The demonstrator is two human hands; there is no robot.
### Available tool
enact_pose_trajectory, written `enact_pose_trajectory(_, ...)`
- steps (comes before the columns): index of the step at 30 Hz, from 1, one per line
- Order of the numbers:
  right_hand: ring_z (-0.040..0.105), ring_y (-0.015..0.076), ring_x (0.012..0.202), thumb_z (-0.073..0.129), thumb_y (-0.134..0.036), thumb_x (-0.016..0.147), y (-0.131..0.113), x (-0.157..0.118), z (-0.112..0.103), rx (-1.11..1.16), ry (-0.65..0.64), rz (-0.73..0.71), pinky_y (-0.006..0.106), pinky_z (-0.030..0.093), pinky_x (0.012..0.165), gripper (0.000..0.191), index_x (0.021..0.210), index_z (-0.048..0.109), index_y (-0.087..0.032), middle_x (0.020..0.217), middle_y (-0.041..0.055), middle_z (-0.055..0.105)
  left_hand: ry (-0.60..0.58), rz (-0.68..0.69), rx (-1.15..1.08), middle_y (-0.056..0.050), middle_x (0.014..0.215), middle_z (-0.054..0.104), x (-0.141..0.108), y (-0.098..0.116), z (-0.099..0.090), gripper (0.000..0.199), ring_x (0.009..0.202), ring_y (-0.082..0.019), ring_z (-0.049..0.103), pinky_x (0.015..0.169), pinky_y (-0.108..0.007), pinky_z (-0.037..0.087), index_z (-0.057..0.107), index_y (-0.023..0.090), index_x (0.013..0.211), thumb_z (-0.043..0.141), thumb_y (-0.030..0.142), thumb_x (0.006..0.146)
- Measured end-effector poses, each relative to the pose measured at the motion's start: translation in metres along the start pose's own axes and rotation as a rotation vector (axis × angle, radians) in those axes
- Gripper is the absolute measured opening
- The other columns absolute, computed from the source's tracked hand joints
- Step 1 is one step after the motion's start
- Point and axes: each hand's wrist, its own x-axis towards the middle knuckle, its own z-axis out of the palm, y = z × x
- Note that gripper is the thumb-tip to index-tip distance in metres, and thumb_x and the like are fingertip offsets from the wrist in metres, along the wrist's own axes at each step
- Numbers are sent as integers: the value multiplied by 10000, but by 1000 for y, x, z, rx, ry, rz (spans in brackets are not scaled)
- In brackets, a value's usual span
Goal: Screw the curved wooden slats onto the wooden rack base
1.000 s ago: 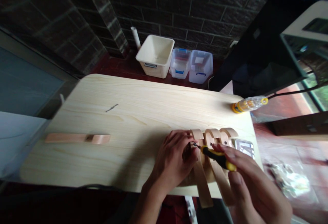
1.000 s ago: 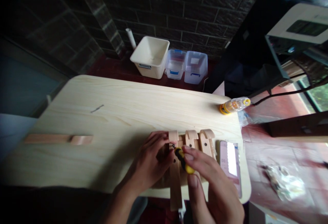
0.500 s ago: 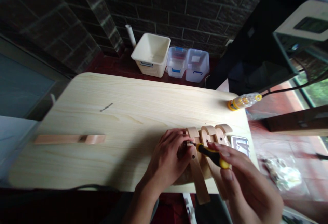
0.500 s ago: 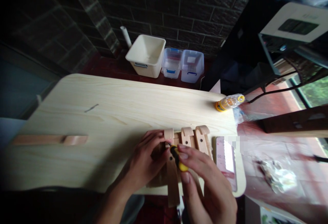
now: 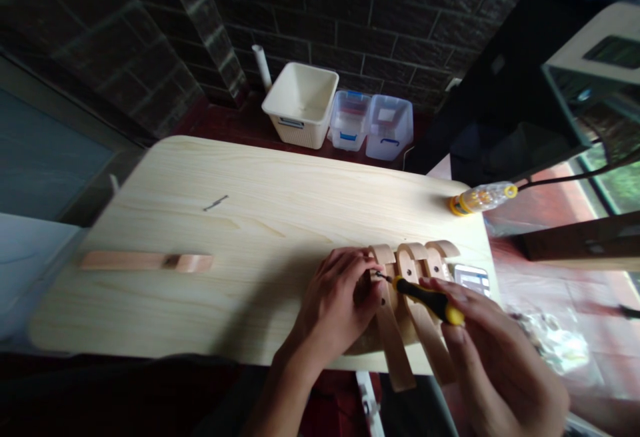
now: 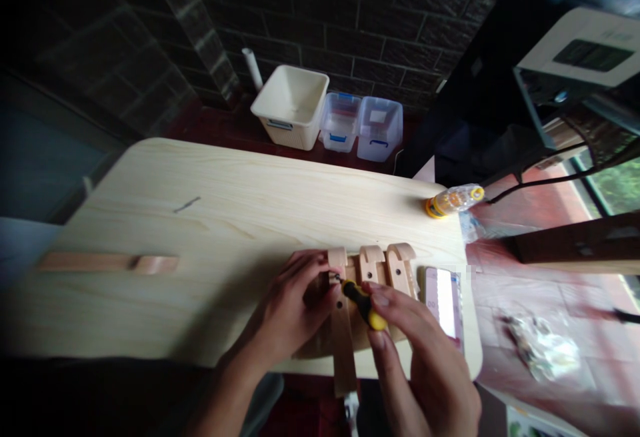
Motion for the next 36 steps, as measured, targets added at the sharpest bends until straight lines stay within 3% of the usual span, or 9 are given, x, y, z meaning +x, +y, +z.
enact_pose_trajectory(5,793,202,1306,708,-114,1052,4,-5,0,2,-14,27,333,661,1120,426,1376,800,-376,1376,-21,840,-31,13,-20,-50,1152,808,-1,-3,-4,160,1237,-273,736,1102,-476,629,738,262,1172,729,209,1021)
enact_pose_trajectory(11,782,238,1332,774,-158,1030,22,-15,-3,27,21,44,375,649,1157,440,1425,780,-351,1446,23,811,-52,40,-75,-78,1482,744,-5,-13,-9,212,1431,-261,674,1212,-468,590,762,284,1250,750,256,1040)
enact_pose_trajectory(16,796,272,1297,776,-216,1041,27,-9,0,4,44,51,407,669,1115,391,1415,778,-332,1409,67,818,-92,102,-79,-79,1338,803,0,-26,-16,265,1313,-247,740,1180,-450,616,760,272,1287,777,251,1023)
enact_pose_trajectory(21,753,269,1351,754,-250,1065,20,-7,3,11,-52,48,427,622,1169,366,1413,759,-363,1428,56,797,-115,70,-129,-88,1397,780,5,-29,-20,192,1353,-259,728,1191,-451,605,774,259,1208,751,229,1020)
enact_pose_trajectory(29,766,264,1307,713,-315,1098,4,11,-2,-35,-179,12,412,632,1115,267,1360,761,-344,1413,60,795,-105,88,-67,-81,1341,790,8,-19,-2,281,1308,-292,731,1169,-508,609,775,264,1242,763,210,966)
enact_pose_trajectory(36,750,258,1351,661,-317,1126,2,27,-6,-43,-214,-23,409,620,1148,275,1387,745,-327,1456,68,787,-114,159,-74,-75,1351,781,11,-29,-2,239,1283,-266,736,1143,-463,611,745,270,1248,726,250,1011)
